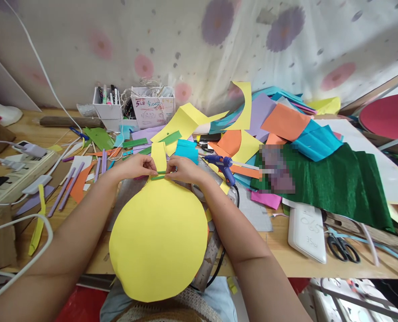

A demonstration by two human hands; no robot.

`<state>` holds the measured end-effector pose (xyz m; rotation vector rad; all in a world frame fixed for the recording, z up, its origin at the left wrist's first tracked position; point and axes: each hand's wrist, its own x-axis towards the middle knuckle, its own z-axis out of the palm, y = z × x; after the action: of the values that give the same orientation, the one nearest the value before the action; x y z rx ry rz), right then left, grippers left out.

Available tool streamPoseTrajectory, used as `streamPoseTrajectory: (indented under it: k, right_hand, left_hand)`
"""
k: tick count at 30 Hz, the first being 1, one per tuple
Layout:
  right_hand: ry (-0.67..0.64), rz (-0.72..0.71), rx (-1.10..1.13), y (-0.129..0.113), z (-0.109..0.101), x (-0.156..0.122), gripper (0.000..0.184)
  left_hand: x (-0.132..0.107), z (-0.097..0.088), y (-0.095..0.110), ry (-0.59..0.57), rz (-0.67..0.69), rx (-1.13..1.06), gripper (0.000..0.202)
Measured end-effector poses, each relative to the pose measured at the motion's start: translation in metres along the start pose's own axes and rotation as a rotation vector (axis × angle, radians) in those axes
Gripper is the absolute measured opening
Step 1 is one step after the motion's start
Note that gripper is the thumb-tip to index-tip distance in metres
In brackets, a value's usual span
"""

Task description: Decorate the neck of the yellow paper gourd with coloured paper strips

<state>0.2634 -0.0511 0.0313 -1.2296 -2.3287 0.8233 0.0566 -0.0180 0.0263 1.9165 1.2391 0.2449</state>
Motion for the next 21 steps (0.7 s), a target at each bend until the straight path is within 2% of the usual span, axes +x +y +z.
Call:
streamPoseTrajectory:
  k: [5, 11, 18, 21]
  right_hand:
    - [0.015, -0.005, -0.011, -0.001, -0.001, 0.000, 0.007]
    - [0.082, -0.031, -0.065, -0.003, -0.004, -0.002, 0.004]
    - [0.199, -0.115, -0.091, -0.007, -0.013, -0.007, 0.007]
    - [0.220, -0.114, -0.114, -0.010, -0.014, -0.007, 0.007]
  left_hand:
    - [-0.006, -0.004, 0.009, -0.038, 0.037, 0.004, 0.024]
    - [-0.021, -0.010, 0.026, -0.170, 0.090, 0.029, 0.032]
    - [-0.028, -0.008, 0.043, -0.071, 0.101, 0.091, 0.024]
    - [-0.027, -0.009, 0.044, -0.070, 0.114, 0.048, 0.021]
